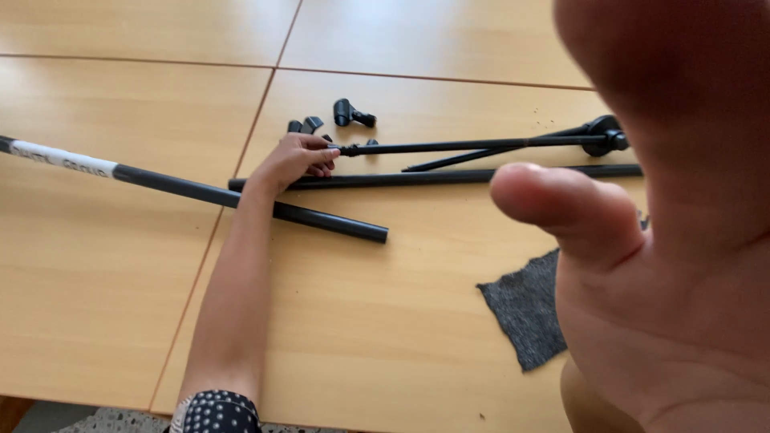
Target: The person assembles a tripod by connecting various black plastic and metal components on a wooden table. They attach joints and rods together, tightening the connections by hand to form the tripod's structure.
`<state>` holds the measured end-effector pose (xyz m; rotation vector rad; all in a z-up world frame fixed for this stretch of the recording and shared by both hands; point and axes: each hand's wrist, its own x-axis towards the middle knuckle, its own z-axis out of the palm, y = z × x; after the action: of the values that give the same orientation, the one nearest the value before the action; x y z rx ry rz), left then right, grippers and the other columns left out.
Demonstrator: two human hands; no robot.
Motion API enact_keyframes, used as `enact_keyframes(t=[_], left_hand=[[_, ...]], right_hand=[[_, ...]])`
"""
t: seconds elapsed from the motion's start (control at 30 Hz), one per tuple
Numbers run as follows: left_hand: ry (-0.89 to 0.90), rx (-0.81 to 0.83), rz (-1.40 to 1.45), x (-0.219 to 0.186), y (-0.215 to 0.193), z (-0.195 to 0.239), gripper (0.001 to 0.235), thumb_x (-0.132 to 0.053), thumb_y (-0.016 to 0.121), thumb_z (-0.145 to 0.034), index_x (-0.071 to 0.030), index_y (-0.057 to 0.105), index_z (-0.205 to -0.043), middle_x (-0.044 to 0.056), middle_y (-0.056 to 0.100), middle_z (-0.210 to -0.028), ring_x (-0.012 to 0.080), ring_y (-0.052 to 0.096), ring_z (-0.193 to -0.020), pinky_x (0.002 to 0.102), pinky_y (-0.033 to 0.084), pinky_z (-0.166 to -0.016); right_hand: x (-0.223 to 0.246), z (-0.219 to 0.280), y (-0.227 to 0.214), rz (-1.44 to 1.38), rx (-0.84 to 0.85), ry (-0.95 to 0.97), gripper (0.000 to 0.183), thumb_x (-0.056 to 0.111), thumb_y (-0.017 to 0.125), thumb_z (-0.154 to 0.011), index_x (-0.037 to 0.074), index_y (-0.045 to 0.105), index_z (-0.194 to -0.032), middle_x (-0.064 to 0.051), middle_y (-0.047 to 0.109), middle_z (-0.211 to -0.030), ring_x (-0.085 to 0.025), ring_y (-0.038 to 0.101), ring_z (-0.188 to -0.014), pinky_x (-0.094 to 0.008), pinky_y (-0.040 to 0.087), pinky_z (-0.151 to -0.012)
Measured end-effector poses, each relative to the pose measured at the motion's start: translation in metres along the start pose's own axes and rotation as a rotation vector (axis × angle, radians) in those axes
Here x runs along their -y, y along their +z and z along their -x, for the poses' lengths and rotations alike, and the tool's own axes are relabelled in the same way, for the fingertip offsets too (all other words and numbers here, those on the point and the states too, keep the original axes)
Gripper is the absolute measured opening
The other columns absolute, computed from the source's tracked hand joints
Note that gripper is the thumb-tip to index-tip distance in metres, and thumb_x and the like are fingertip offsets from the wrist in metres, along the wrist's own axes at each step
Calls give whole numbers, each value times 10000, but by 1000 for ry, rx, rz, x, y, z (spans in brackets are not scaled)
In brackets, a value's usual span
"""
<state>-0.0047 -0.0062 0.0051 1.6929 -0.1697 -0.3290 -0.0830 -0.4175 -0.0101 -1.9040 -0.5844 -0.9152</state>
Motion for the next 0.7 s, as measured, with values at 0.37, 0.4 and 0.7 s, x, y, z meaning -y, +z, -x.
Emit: enact_keyframes(t=[0.37,0.4,0.7], left_hand=[[7,22,-30,3,-5,-2,273,-103,780,-900,50,735,-1121,212,736,-818,219,751,-653,251,642,-635],[-1,31,-35,2,-4,-1,272,-100,775,-901,45,737,-1127,204,738,-825,215,751,-654,241,640,-639],[33,-3,-38,-2,-2,10,299,-115,786,-897,75,733,-1122,219,733,-822,237,741,-672,269,627,-646]], right_hand=[[15,-5,12,-63,4,-12,192,-31,677,-1018,99,607,-1142,-40,573,-1098,-171,568,-999,-306,534,-869],[15,-6,13,-68,7,-15,191,-30,677,-1018,100,608,-1140,-40,574,-1095,-171,569,-995,-305,534,-865],[11,-11,-15,-62,-14,-37,176,-23,675,-1010,102,613,-1117,-35,581,-1065,-166,581,-961,-300,536,-832]])
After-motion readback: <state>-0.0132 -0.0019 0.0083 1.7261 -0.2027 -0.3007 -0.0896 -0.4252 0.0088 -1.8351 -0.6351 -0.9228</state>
